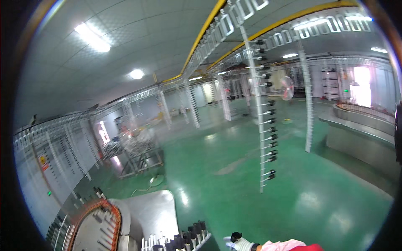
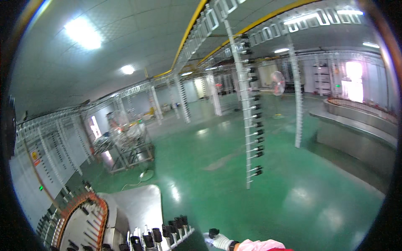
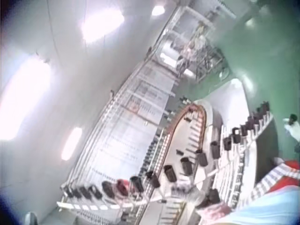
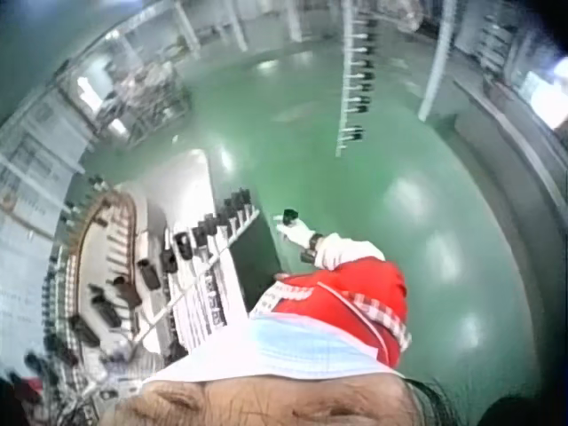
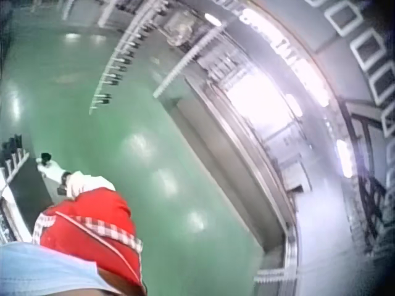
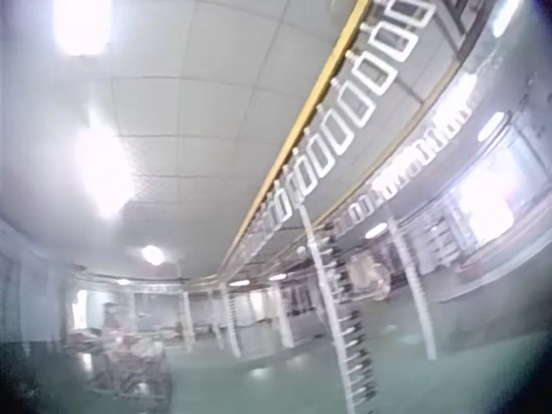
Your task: Loading black cylindrical components onto pegs on a rotating oval assembly table and vertical racks.
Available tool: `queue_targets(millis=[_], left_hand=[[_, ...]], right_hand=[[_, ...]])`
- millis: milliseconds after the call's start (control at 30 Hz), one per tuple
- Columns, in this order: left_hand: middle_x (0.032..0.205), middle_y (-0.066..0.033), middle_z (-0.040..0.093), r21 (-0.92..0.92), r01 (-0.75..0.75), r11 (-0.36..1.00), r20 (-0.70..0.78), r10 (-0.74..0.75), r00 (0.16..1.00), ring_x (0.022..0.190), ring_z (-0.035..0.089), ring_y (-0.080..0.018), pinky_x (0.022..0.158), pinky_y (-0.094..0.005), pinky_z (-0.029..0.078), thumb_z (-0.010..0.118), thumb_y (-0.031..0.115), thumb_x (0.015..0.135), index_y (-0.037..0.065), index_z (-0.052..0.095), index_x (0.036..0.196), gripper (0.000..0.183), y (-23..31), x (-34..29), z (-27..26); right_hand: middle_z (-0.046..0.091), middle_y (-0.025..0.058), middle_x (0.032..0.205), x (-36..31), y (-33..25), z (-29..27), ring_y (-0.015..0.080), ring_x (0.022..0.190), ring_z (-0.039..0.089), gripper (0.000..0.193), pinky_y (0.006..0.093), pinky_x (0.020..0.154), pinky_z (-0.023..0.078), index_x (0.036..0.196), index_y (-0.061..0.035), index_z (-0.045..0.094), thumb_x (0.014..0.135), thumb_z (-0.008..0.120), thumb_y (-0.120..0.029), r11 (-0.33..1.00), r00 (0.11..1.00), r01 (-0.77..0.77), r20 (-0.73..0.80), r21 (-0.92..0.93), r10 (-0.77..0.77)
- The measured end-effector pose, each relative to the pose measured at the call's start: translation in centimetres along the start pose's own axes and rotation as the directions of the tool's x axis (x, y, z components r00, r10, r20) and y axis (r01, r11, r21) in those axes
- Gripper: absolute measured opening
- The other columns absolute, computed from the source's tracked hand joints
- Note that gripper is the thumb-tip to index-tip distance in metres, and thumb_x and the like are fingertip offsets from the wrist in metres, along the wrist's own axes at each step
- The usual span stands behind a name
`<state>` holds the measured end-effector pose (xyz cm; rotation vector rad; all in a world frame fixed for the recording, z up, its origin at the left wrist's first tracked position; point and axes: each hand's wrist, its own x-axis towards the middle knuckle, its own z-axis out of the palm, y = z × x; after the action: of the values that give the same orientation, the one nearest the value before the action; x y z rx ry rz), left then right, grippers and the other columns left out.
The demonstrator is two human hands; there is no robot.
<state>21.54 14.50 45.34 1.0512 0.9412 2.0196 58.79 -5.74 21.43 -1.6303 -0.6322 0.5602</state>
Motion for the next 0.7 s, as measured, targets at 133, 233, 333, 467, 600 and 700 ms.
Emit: queue_targets(millis=[133,233,333,467,600,700], left_hand=[[0.059,-0.0028,0.043,-0.143,0.092,0.985,0.297,-0.046,0.954,0.052,0.042,-0.0132,0.046,-0.0308,0.037,0.050,0.033,0.090,0.008,0.049,0.070,0.032,0.8,-5.0,6.5],[0.061,-0.0012,0.038,-0.114,-0.012,0.993,0.537,0.072,0.841,0.053,0.036,-0.0115,0.046,-0.0289,0.034,0.049,0.038,0.092,0.009,0.046,0.071,0.037,1.2,-10.4,11.3],[0.062,0.0001,0.040,-0.126,0.352,0.928,0.723,-0.157,0.673,0.053,0.037,-0.0129,0.047,-0.0304,0.033,0.049,0.037,0.093,0.006,0.050,0.077,0.035,-0.3,-15.9,15.5],[0.065,-0.0004,0.045,-0.040,0.185,0.982,0.819,-0.074,0.569,0.057,0.042,-0.0132,0.050,-0.0310,0.036,0.048,0.035,0.093,0.004,0.054,0.087,0.032,2.7,-26.1,20.8],[0.066,0.0035,0.046,0.055,0.436,0.898,0.960,-0.167,0.224,0.058,0.042,-0.0079,0.050,-0.0242,0.036,0.053,0.026,0.092,0.009,0.055,0.090,0.018,6.2,-33.6,24.0],[0.066,0.0032,0.048,0.003,0.458,0.889,0.997,-0.035,0.063,0.057,0.043,-0.0068,0.049,-0.0235,0.037,0.055,0.025,0.090,0.008,0.056,0.089,0.016,6.6,-39.1,28.0]], right_hand=[[0.060,0.0005,0.076,-5.9,-0.1,-6.5,0.0102,0.062,0.054,0.024,0.0249,0.052,0.043,0.112,-0.0094,0.055,0.089,0.052,-0.015,0.975,0.975,-0.058,-0.199,0.213,0.102],[0.059,-0.0008,0.076,-5.2,4.5,-12.2,0.0084,0.062,0.054,0.027,0.0224,0.053,0.043,0.114,-0.0098,0.056,0.087,0.055,-0.014,0.755,0.943,0.246,-0.330,0.607,-0.041],[0.057,-0.0023,0.071,-9.4,-3.0,-13.1,0.0085,0.055,0.051,0.020,0.0217,0.048,0.040,0.105,-0.0098,0.060,0.086,0.057,-0.012,0.891,0.812,0.276,-0.584,0.359,-0.016],[0.055,-0.0045,0.067,-12.9,-4.1,-18.2,0.0075,0.051,0.048,0.018,0.0226,0.046,0.038,0.102,-0.0102,0.062,0.085,0.059,-0.013,0.902,0.796,0.233,-0.604,0.365,0.039],[0.054,-0.0052,0.065,-15.5,-5.3,-21.8,0.0064,0.053,0.047,0.013,0.0229,0.048,0.037,0.096,-0.0085,0.064,0.085,0.060,-0.014,0.957,0.737,0.236,-0.673,0.167,-0.065],[0.055,-0.0045,0.064,-16.5,-6.4,-24.5,0.0064,0.056,0.048,0.011,0.0231,0.050,0.037,0.092,-0.0078,0.065,0.085,0.060,-0.015,0.973,0.695,0.214,-0.713,0.081,-0.093]])
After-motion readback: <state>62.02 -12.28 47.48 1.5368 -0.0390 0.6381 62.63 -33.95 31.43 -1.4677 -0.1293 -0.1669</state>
